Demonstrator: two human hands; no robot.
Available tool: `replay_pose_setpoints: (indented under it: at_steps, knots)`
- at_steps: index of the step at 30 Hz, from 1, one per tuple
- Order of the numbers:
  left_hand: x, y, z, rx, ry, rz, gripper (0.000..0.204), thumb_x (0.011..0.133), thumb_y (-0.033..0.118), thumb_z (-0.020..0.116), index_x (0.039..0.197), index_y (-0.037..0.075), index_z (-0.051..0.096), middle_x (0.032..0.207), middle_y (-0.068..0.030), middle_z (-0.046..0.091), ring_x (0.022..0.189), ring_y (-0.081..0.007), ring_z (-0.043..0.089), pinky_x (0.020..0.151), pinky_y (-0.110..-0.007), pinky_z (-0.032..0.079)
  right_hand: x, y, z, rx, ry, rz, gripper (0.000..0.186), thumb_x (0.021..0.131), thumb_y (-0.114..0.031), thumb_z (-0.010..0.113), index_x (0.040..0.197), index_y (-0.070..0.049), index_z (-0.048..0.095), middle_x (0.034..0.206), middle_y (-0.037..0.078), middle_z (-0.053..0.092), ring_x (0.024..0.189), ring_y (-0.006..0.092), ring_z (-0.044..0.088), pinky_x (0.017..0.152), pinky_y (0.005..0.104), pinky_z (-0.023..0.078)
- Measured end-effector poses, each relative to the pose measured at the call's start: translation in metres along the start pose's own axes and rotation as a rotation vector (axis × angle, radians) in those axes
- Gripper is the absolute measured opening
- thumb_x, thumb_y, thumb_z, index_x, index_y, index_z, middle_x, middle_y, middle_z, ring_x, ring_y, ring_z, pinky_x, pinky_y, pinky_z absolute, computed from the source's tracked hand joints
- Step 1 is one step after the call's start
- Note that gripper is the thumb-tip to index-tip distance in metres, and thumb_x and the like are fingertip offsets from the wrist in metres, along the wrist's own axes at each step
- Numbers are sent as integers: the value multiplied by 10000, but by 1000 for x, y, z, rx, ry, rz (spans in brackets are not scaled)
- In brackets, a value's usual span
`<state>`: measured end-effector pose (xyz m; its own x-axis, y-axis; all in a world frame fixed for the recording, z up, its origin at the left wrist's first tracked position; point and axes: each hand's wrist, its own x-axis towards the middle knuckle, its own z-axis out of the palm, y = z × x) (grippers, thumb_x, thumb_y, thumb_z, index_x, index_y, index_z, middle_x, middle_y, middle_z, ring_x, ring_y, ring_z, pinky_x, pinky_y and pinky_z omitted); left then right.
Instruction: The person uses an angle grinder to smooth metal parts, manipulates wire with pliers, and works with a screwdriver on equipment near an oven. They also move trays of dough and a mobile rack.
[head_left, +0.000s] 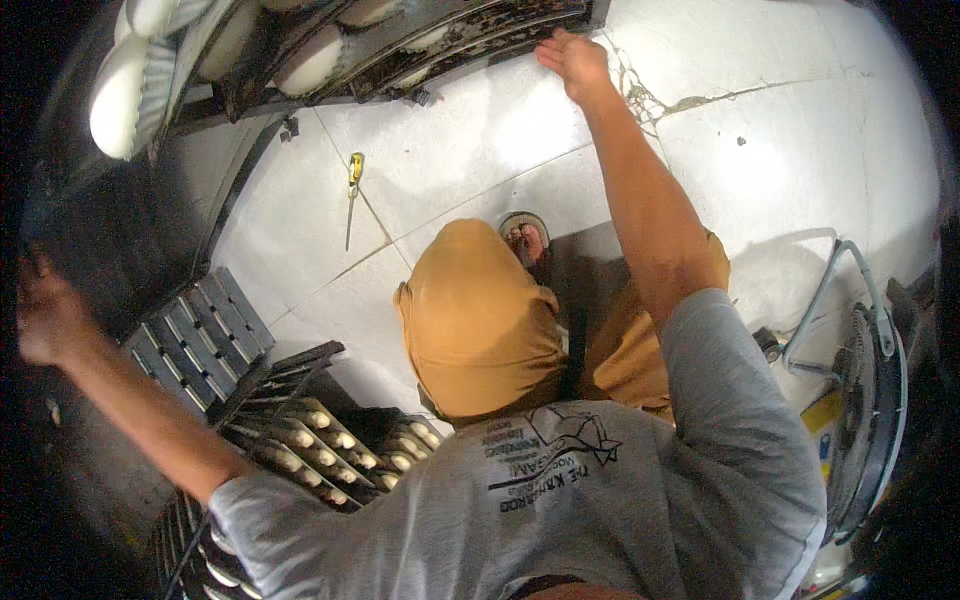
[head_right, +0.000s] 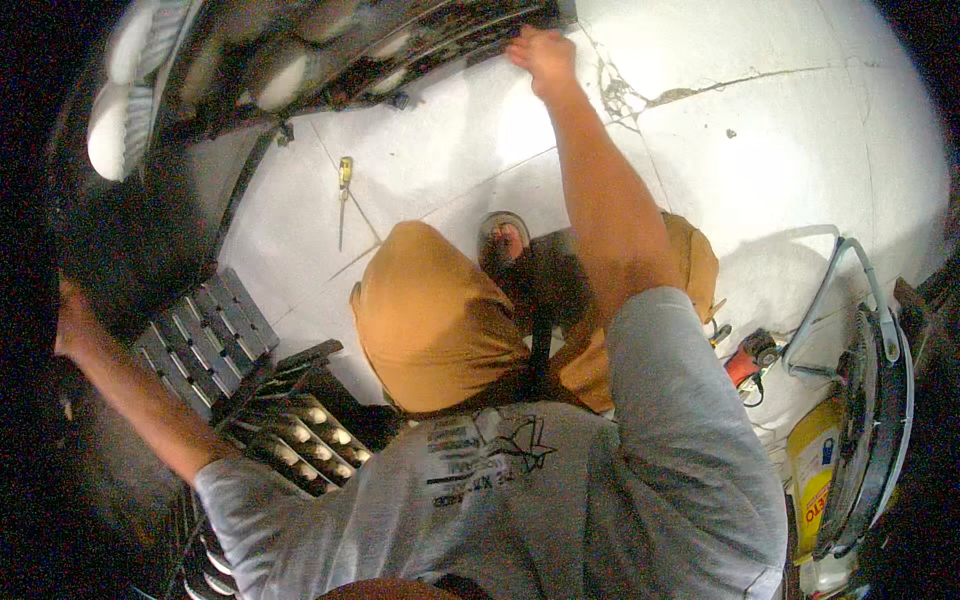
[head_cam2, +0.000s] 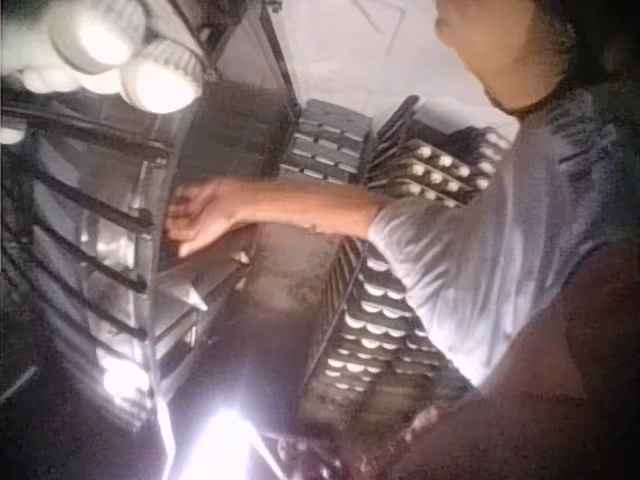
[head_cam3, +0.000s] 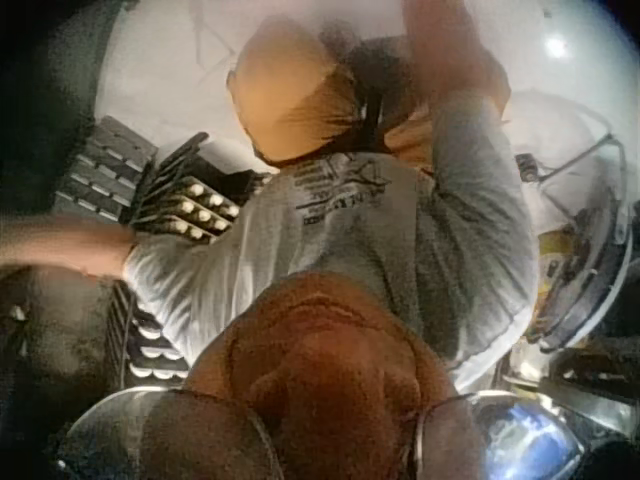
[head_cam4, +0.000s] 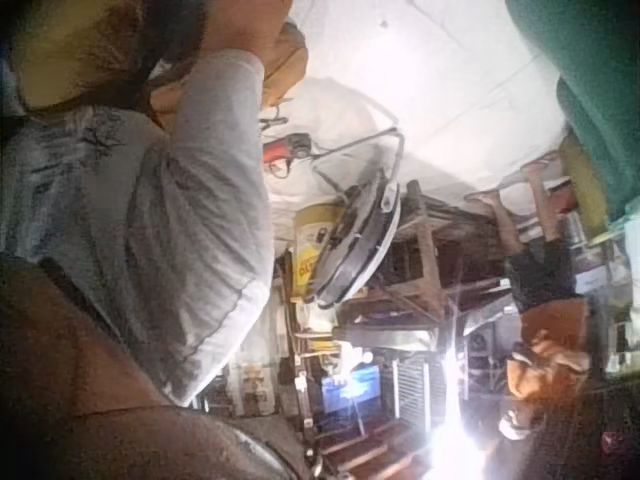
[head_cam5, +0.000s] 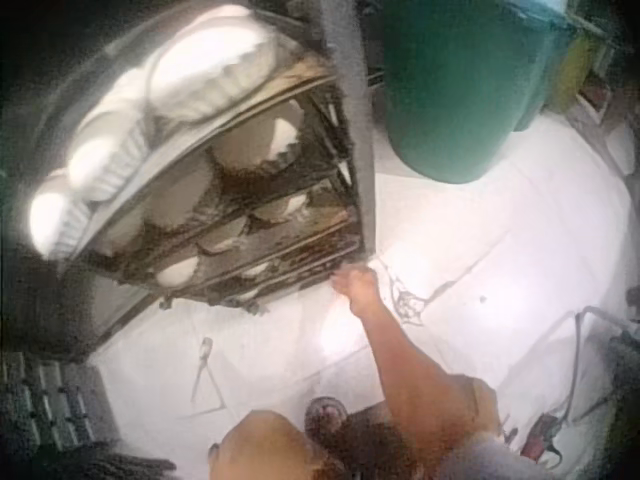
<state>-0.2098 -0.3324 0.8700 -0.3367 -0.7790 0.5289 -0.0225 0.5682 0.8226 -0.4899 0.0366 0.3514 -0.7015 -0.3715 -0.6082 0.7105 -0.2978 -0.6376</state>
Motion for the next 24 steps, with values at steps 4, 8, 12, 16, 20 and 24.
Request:
replay_pose_setpoints:
  at_steps: [4, 8, 12, 16, 20, 24]
  knots:
    - [-131, -80, -6, -68, 49, -251, 324, 983, 342, 475, 1036, 74, 649, 1067, -79, 676, 1032, -241, 625, 927, -480, 468, 11, 9, 7, -77, 48, 44, 423, 1009, -66, 431, 1317, 210, 342, 1145, 354, 569, 1004, 444, 650, 869, 449, 611]
    - [-259, -160, 34, 17, 229, -505, 356, 994, 391, 501, 1140, 78, 590, 1182, -88, 626, 1099, -236, 584, 936, -430, 456, 11, -5, 3, -79, 84, -18, 312, 993, -18, 367, 1206, 210, 365, 1110, 373, 562, 976, 464, 652, 834, 477, 627]
    - [-336, -200, 69, 195, -39, -598, 391, 1002, 372, 486, 1201, 41, 549, 1239, -114, 594, 1131, -239, 569, 965, -435, 453, 36, 4, -23, -80, -50, -85, 278, 945, -36, 403, 1115, 179, 359, 1064, 401, 560, 915, 518, 652, 796, 543, 618]
    - [-367, -235, 109, 49, -33, -832, 373, 1008, 343, 499, 1213, 35, 548, 1223, -118, 612, 1109, -230, 589, 934, -406, 474, 30, -5, -21, -80, -63, 2, 336, 1010, -51, 282, 1235, 193, 330, 1125, 369, 543, 1006, 448, 647, 874, 482, 616]
    - [-374, -269, 132, -7, -209, -929, 452, 1009, 310, 519, 1340, 4, 484, 1237, -147, 606, 1123, -258, 587, 945, -391, 480, 14, -6, -4, -166, -76, -36, 275, 998, -25, 348, 1158, 190, 407, 1064, 366, 583, 926, 447, 665, 806, 497, 622]
    - [-366, -302, 171, -279, -201, -1148, 461, 1027, 224, 484, 1367, -76, 398, 1329, -204, 530, 1176, -319, 573, 1000, -417, 506, 23, -9, -9, -126, -8, 21, 255, 976, 5, 329, 1106, 204, 419, 1034, 356, 608, 915, 432, 677, 812, 490, 625]
